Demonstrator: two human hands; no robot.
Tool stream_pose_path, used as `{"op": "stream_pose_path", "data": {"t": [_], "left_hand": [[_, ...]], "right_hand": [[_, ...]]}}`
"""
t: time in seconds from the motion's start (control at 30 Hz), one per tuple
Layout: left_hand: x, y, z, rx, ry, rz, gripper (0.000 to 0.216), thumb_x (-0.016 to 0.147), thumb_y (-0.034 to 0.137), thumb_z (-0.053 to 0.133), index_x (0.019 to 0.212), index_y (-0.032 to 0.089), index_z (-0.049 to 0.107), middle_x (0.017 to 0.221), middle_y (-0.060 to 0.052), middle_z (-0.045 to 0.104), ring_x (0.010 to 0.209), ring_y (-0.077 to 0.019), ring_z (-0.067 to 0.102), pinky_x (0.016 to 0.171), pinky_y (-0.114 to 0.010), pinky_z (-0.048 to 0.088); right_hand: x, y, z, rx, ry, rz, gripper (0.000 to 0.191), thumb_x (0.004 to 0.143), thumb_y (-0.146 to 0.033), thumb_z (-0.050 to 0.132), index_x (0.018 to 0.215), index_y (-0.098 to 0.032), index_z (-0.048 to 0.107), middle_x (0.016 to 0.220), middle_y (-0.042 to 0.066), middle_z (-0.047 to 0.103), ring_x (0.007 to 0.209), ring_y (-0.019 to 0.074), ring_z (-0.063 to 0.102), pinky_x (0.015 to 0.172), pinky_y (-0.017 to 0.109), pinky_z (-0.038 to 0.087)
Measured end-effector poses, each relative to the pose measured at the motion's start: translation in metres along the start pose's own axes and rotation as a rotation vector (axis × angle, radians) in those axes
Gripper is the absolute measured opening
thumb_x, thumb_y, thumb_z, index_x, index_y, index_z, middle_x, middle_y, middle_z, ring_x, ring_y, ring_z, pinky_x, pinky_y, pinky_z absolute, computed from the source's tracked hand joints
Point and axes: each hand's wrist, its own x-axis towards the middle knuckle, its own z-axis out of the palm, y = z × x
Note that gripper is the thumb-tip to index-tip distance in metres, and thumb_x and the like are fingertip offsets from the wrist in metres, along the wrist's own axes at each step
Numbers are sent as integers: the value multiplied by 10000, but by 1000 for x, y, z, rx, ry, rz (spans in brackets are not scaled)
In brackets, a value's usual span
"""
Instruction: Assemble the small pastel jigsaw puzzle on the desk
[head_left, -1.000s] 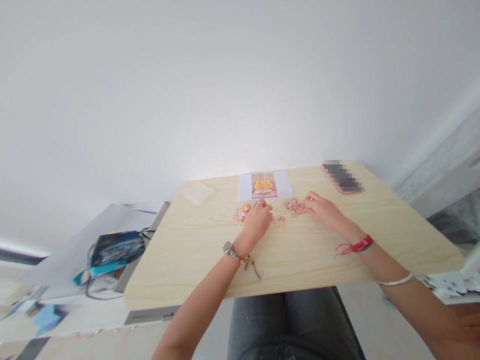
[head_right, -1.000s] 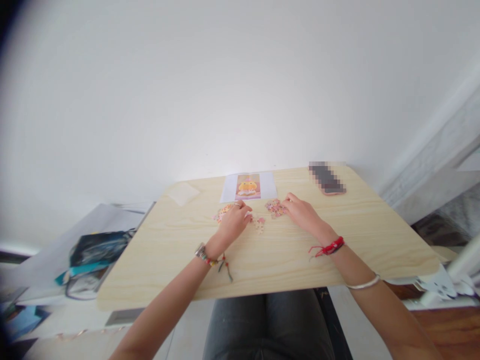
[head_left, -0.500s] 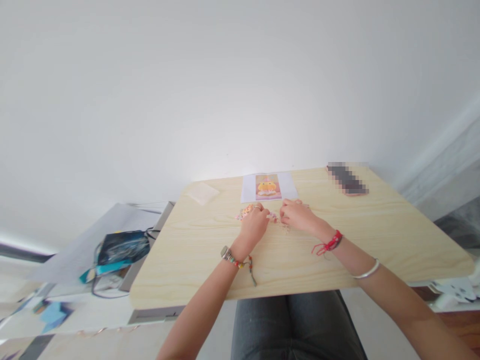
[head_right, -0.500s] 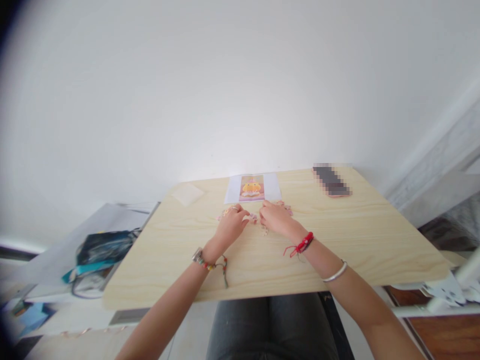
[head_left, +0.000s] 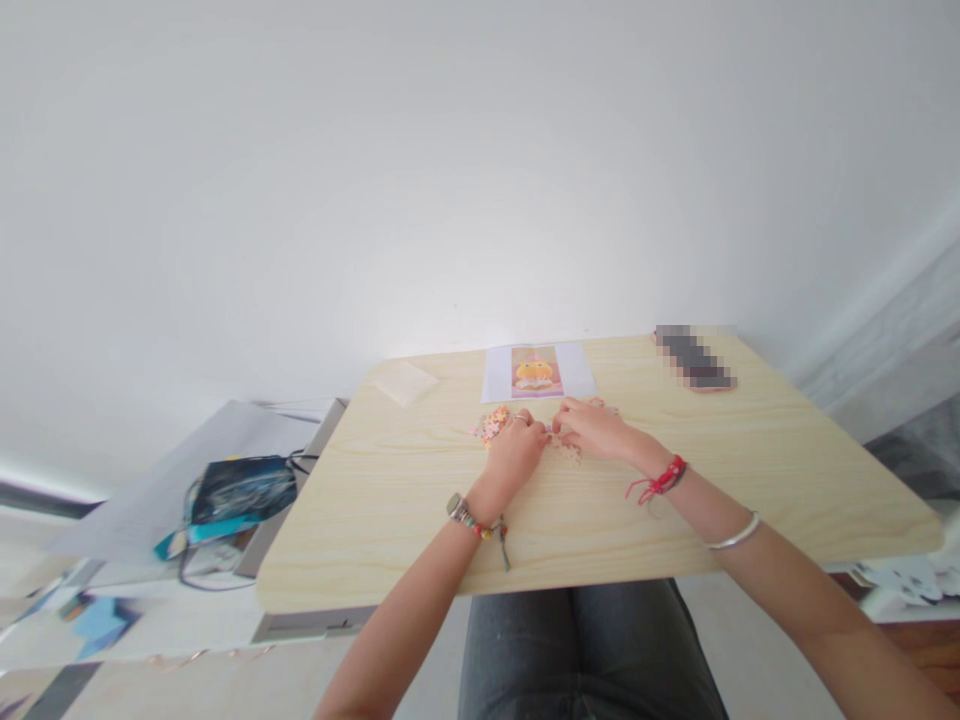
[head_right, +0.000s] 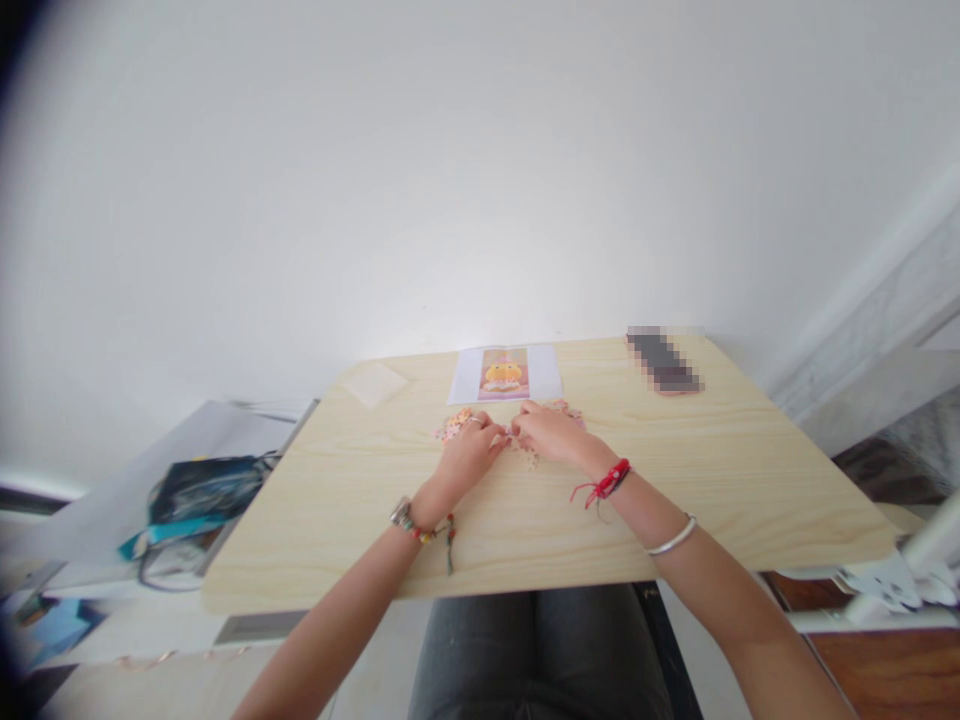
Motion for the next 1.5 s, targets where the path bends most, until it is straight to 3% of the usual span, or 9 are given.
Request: {"op": "stream_pose_path", "data": {"t": [0.1,0.37,0.53,0.73,0.87,1.07,1.2,1.5], "left_hand": [[0,-1,1,-7,4,2,244,865,244,375,909,163,602,912,-75,520,886,-170,535,771,-284,437],[0,-4,5,-107,69,2,198,832,233,445,906,153,611,923,-74,529,879,-170,539,772,-275,438],[2,-8,3,-306,137,55,182,811,195,469,875,155,634,851,-56,551,812,-149,546,773,-266,429],[0,-9,-9,-529,116,173,186,810,212,467,793,160,645,751,-29,564,721,-119,532,699,-239,429],[-6,-5,-16,-565,158,172,137,770,262,543,809,168,635,761,-17,550,688,-109,522,672,-237,434],[-16,-5,-18,-401,292,171,121,763,241,548,841,175,612,812,-29,524,762,-139,522,721,-277,439],[-23,-13,-17,-287,331,154,126,768,217,535,871,178,596,835,-39,510,788,-154,530,730,-292,452],[-30,-57,-14,-145,347,1,139,801,255,501,844,172,603,801,-42,509,733,-153,532,678,-275,455]], "right_hand": [[1,2,1,46,-20,-49,167,778,-202,530,926,-202,606,923,35,508,774,141,526,661,236,345],[1,4,-4,116,-27,-14,72,740,-146,536,774,-163,598,873,36,511,755,138,518,656,233,353],[-9,4,-10,176,189,-74,91,767,-123,496,778,-165,576,876,39,501,791,129,516,684,227,383],[-27,-1,-4,-2,475,-171,211,858,-192,393,799,-165,595,844,54,533,690,115,510,641,234,403],[-33,-2,-2,-70,563,-206,280,882,-230,363,752,-166,603,782,50,552,679,121,514,656,247,410],[-31,-6,-3,57,542,-176,197,851,-286,449,896,-185,612,849,54,553,730,127,535,654,243,431],[-21,-13,-1,98,485,-158,189,850,-261,453,853,-184,626,826,43,545,736,125,534,654,239,423],[40,-34,10,47,313,-244,180,852,-212,454,823,-140,615,823,51,513,684,112,491,622,230,386]]}}
